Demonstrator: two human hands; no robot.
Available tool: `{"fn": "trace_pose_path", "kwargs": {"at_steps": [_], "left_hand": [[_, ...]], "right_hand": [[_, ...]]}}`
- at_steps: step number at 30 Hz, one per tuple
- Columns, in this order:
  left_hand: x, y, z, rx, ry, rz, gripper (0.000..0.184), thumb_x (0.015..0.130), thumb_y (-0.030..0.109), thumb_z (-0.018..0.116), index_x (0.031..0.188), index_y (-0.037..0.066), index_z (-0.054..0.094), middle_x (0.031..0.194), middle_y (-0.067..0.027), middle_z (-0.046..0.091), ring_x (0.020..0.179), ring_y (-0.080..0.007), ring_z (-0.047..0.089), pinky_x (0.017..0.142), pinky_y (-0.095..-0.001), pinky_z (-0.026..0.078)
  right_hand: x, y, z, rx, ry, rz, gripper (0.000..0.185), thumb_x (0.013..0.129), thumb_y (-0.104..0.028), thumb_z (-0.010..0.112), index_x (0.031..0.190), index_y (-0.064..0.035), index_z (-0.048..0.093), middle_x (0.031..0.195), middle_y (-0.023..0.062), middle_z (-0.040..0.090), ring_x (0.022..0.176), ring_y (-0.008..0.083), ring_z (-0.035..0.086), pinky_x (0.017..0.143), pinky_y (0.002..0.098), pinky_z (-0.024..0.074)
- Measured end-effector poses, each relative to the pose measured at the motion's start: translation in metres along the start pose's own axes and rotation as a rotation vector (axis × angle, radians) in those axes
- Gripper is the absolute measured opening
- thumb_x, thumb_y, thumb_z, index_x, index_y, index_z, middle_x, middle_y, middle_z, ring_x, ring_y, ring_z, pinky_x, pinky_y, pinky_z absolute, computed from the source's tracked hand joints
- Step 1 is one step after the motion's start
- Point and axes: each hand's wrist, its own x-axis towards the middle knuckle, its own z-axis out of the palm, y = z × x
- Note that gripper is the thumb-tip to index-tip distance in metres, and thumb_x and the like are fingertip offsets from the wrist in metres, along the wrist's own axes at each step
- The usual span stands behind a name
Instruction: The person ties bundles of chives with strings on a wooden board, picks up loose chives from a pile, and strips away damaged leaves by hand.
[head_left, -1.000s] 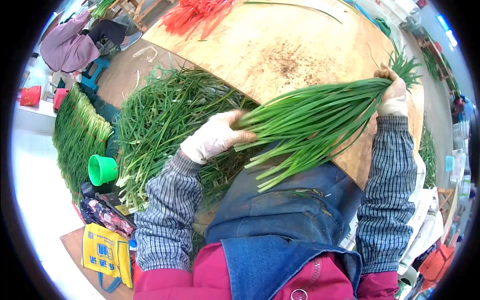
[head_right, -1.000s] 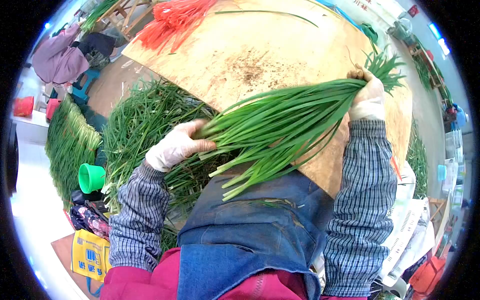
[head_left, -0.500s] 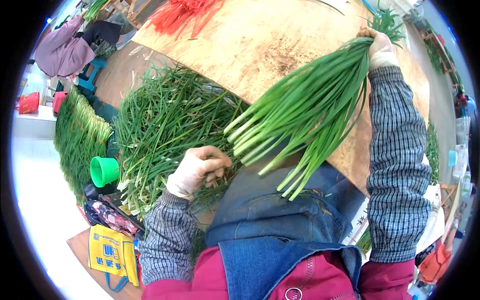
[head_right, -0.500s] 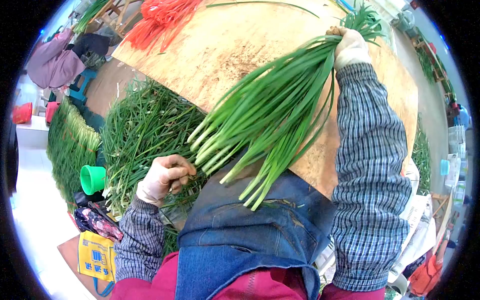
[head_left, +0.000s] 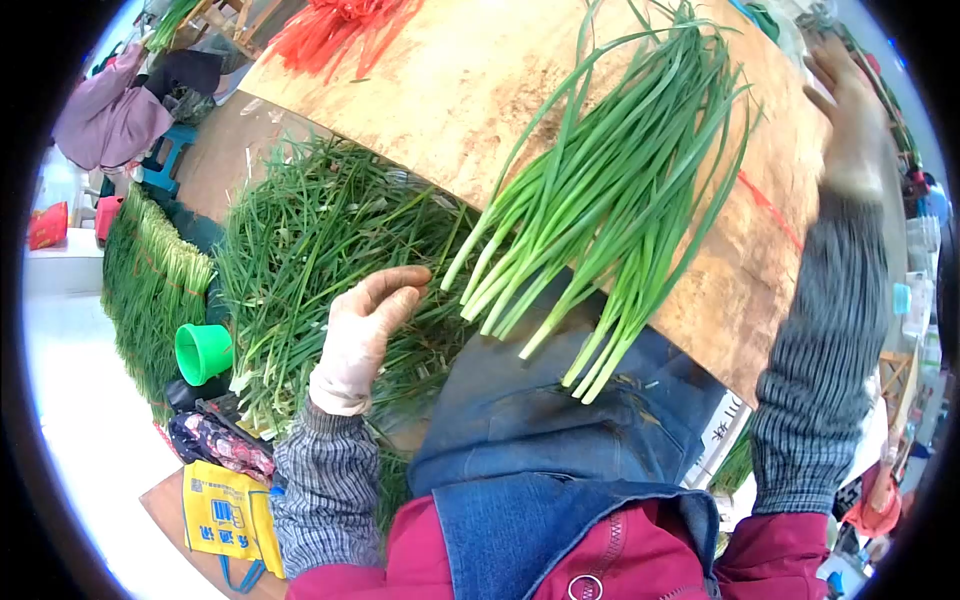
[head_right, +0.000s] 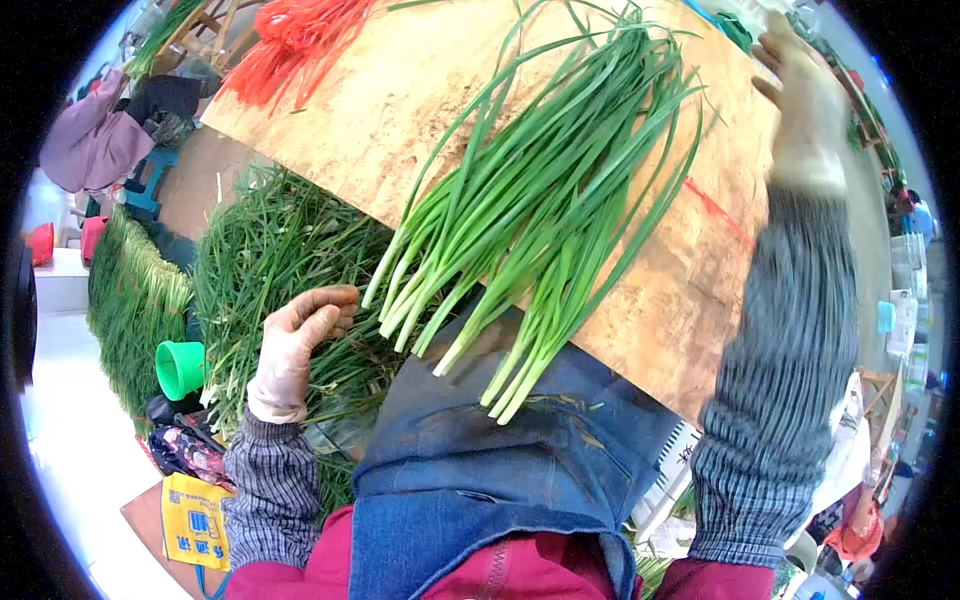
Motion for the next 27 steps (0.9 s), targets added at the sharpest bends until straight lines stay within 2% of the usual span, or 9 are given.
{"fn": "trace_pose_path", "kwargs": {"at_steps": [1,5,7,11,15,17,19,22,27], "left_hand": [[0.004,0.0,-0.001,0.011,-0.036,0.009,0.033,0.086,0.018,0.054,0.109,-0.004,0.057,0.096,-0.0087,0.062,0.087,-0.0139,0.058,0.079,-0.0263,0.045],[0.011,0.008,0.007,-0.008,-0.115,0.013,0.034,0.085,0.018,0.056,0.11,-0.004,0.057,0.096,-0.0084,0.063,0.085,-0.0138,0.058,0.079,-0.0272,0.045],[0.012,0.009,0.011,-0.015,-0.15,0.016,0.034,0.084,0.018,0.056,0.11,-0.004,0.057,0.095,-0.0081,0.062,0.084,-0.0131,0.058,0.079,-0.0273,0.045],[0.014,0.018,0.023,-0.01,-0.235,-0.007,0.039,0.082,0.018,0.059,0.113,-0.006,0.054,0.1,-0.0091,0.061,0.088,-0.0138,0.057,0.08,-0.0268,0.045],[-0.016,0.03,0.042,0.486,0.294,0.522,0.028,0.08,0.004,0.061,0.106,-0.003,0.057,0.095,-0.0133,0.061,0.089,-0.016,0.058,0.076,-0.0255,0.047],[-0.035,0.031,0.05,0.277,0.194,0.679,0.016,0.078,-0.001,0.061,0.095,0.0,0.061,0.085,-0.0106,0.063,0.074,-0.0174,0.063,0.062,-0.0264,0.05],[-0.052,0.034,0.065,0.329,-0.093,0.612,0.013,0.081,0.0,0.058,0.093,0.001,0.064,0.081,-0.0099,0.065,0.068,-0.0162,0.061,0.064,-0.0262,0.049],[-0.051,0.02,0.094,0.53,-0.193,0.603,0.018,0.078,0.01,0.064,0.093,-0.001,0.064,0.082,-0.0161,0.065,0.07,-0.0233,0.065,0.063,-0.0298,0.05],[-0.037,0.01,0.117,0.151,-0.384,0.038,0.016,0.082,0.009,0.061,0.093,-0.003,0.062,0.074,-0.0075,0.063,0.06,-0.0078,0.055,0.054,-0.021,0.044]], "right_hand": [[-0.026,-0.003,-0.017,0.049,-0.115,-0.177,0.04,0.09,-0.03,0.048,0.115,0.0007,0.054,0.109,0.0122,0.06,0.101,0.0197,0.055,0.085,0.0318,0.0418],[-0.166,-0.002,-0.05,-0.03,-0.429,0.171,0.031,0.089,-0.026,0.049,0.096,0.0023,0.06,0.081,0.0083,0.062,0.067,0.0159,0.059,0.057,0.0261,0.046],[-0.209,0.012,-0.054,0.05,-0.538,0.655,0.029,0.084,-0.023,0.059,0.095,0.0032,0.06,0.085,0.011,0.063,0.071,0.0159,0.061,0.061,0.0252,0.0494],[-0.253,0.036,-0.027,0.238,-0.533,0.861,0.034,0.08,-0.016,0.063,0.103,0.0069,0.056,0.089,0.0138,0.063,0.076,0.018,0.062,0.065,0.0263,0.0506],[-0.267,0.045,0.0,0.489,-0.424,0.788,0.027,0.081,-0.004,0.06,0.104,0.0084,0.054,0.091,0.0141,0.063,0.078,0.0173,0.062,0.07,0.0261,0.0507],[-0.27,0.047,0.0,0.537,-0.428,0.861,0.027,0.082,0.0,0.057,0.107,0.0074,0.052,0.092,0.0153,0.062,0.08,0.0213,0.062,0.071,0.0295,0.0523],[-0.269,0.044,-0.003,0.578,-0.441,0.956,0.033,0.081,-0.003,0.057,0.112,0.0071,0.05,0.094,0.0164,0.061,0.083,0.0262,0.063,0.073,0.0352,0.0537],[-0.265,0.044,-0.012,0.636,-0.447,0.997,0.027,0.082,-0.001,0.054,0.108,0.0062,0.053,0.093,0.0151,0.062,0.084,0.0241,0.063,0.073,0.0343,0.0529],[-0.263,0.045,-0.018,0.666,-0.387,1.008,0.027,0.082,-0.001,0.054,0.108,0.0054,0.054,0.094,0.0139,0.062,0.083,0.0224,0.062,0.071,0.0324,0.0531]]}}
